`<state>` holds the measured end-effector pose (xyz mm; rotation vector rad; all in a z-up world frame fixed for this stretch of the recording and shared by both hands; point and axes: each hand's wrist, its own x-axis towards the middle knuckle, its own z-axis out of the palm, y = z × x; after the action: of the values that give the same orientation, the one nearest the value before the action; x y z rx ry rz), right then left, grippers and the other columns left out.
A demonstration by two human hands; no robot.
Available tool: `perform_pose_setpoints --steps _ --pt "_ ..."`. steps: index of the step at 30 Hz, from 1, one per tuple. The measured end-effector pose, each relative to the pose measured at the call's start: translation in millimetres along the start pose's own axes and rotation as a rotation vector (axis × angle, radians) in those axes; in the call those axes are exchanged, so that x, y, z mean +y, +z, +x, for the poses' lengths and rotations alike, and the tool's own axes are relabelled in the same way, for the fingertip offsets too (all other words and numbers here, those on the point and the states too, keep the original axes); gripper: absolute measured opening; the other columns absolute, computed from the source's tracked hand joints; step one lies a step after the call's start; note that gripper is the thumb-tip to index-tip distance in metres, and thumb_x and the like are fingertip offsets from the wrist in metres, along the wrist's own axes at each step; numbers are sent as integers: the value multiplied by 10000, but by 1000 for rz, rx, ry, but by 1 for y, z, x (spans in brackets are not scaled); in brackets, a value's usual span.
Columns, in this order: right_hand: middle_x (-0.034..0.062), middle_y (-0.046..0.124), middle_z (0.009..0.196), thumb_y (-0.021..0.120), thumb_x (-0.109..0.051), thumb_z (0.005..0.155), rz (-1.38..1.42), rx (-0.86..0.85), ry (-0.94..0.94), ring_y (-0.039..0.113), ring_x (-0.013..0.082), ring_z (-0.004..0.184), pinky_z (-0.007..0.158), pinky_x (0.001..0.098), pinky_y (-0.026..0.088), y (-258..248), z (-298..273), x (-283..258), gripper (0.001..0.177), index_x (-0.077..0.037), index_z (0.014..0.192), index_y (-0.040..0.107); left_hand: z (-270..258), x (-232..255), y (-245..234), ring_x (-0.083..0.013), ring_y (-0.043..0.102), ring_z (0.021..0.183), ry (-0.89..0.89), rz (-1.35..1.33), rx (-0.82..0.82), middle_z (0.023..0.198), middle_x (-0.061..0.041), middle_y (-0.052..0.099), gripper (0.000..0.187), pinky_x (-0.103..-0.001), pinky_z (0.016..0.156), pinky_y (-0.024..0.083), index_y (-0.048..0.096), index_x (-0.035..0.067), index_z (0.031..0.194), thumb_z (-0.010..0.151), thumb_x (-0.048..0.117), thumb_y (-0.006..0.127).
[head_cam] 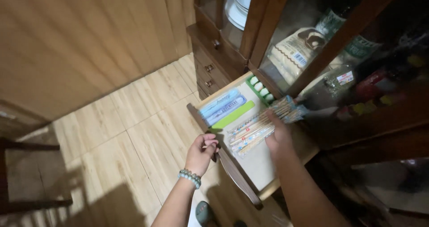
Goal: Clean a drawer and organize various sets of chopsticks and utensils on a dining table before storing them.
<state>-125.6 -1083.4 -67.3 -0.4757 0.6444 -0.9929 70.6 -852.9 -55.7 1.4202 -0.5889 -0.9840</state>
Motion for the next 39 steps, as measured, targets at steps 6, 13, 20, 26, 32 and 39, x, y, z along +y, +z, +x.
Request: perform_pose_setpoints --steps 6,13,20,26,32,39 --pt "134 677 1209 725 -159 961 77 77 148 657 254 1125 983 395 535 -6 13 35 393 -12 1310 619 35 23 6 -137 717 826 4 109 -65 1036 -79 747 259 -252 767 597 632 30 1214 961 4 582" --pt "103 670 1240 722 -123 861 -29 366 223 660 270 1117 958 460 557 5 14 60 535 -101 1372 566 43 59 33 -123 749 810 102 367 -44 980 -77 797 212 -251 750 597 694 68 1123 934 1 628" --pt "165 666 1241 767 -133 889 -206 176 283 676 292 1074 868 432 570 -13 17 67 442 -46 1297 619 44 85 69 -263 710 1026 123 926 -244 1181 -118 720 288 -387 928 578 697 129 1172 900 74 619" --pt "85 697 1213 783 -304 856 -683 177 515 676 231 978 715 419 559 22 -14 19 453 -110 1250 671 38 56 89 -330 510 1322 348 1152 -310 1395 -157 572 455 -460 1066 429 611 66 1310 865 154 638" --pt "156 720 1109 710 -412 895 -987 85 737 750 309 913 777 439 644 -5 -18 8 503 -81 1266 634 36 53 100 -298 501 1352 207 1394 -384 1535 -91 461 471 -441 1088 435 514 110 1416 945 99 493" --pt "214 718 1008 698 -147 938 -639 105 592 760 339 891 783 447 674 -50 -22 30 301 9 1181 612 46 37 105 -318 416 1424 263 1383 -351 1601 -130 350 558 -451 1123 384 402 97 1499 949 99 495"
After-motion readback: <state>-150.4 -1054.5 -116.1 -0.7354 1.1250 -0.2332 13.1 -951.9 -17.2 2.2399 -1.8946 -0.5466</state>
